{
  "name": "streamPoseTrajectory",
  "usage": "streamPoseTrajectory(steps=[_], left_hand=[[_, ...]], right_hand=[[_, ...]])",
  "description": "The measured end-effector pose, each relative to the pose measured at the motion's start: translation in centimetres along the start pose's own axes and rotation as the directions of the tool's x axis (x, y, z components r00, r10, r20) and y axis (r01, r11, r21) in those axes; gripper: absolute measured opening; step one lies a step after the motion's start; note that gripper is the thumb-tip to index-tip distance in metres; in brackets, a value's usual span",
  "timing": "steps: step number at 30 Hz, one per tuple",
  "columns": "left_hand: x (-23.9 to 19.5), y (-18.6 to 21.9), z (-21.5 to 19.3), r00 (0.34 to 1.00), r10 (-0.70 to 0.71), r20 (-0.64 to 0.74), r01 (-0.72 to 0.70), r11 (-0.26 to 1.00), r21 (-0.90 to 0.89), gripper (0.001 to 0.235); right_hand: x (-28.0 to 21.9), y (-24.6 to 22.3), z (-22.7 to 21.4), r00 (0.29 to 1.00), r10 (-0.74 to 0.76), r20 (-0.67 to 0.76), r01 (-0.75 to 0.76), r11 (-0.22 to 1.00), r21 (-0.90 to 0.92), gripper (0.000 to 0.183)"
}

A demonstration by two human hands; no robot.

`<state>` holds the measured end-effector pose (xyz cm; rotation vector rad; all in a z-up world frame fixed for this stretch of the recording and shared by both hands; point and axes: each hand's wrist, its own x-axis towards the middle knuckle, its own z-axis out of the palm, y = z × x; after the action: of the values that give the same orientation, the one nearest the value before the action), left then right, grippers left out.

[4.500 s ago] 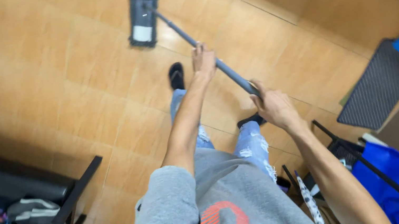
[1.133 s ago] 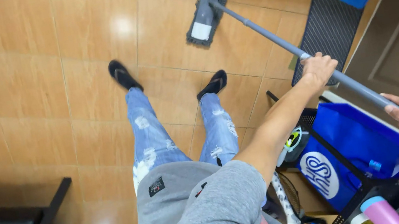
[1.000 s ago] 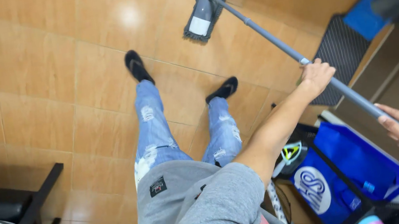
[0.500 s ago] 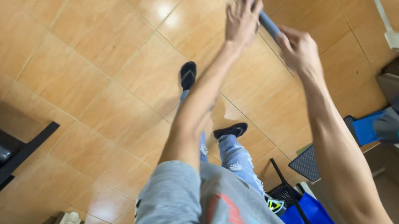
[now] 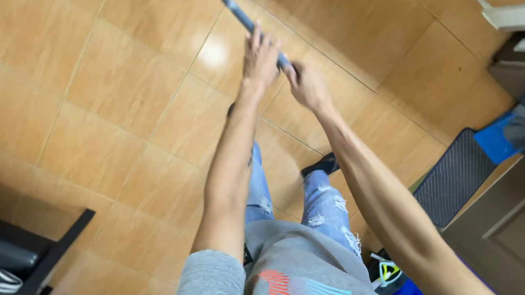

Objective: Mopping the floor using a flat mop and spray cleaner.

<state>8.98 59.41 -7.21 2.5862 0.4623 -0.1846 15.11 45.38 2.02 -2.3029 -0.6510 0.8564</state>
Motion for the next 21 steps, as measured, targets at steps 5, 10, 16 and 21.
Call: streamPoseTrajectory(steps=[5,10,16,21], left_hand=[[-6.2,18.2,7.9,0.956,0.252,0.147,-0.259,0.966,0.026,0.023],[-13.0,40.5,12.1,0.853,0.436,0.287,-0.426,0.899,-0.1,0.041],[-19.3,65.4,19.4,0.641,0.719,0.267,-0.528,0.666,-0.527,0.024],[-23.3,81.0,21.8,0.52,0.811,0.267,-0.519,0.549,-0.655,0.03]], right_hand=[[-17.2,7.2,-13.0,0.949,0.311,0.059,-0.311,0.95,0.004,0.038],[-34.0,21.3,-24.4,0.899,0.434,0.059,-0.421,0.894,-0.151,0.039],[-52.8,29.0,-41.4,0.72,0.694,-0.005,-0.682,0.706,-0.194,0.042],[-63.0,32.9,-50.5,0.492,0.87,-0.04,-0.838,0.46,-0.295,0.048]])
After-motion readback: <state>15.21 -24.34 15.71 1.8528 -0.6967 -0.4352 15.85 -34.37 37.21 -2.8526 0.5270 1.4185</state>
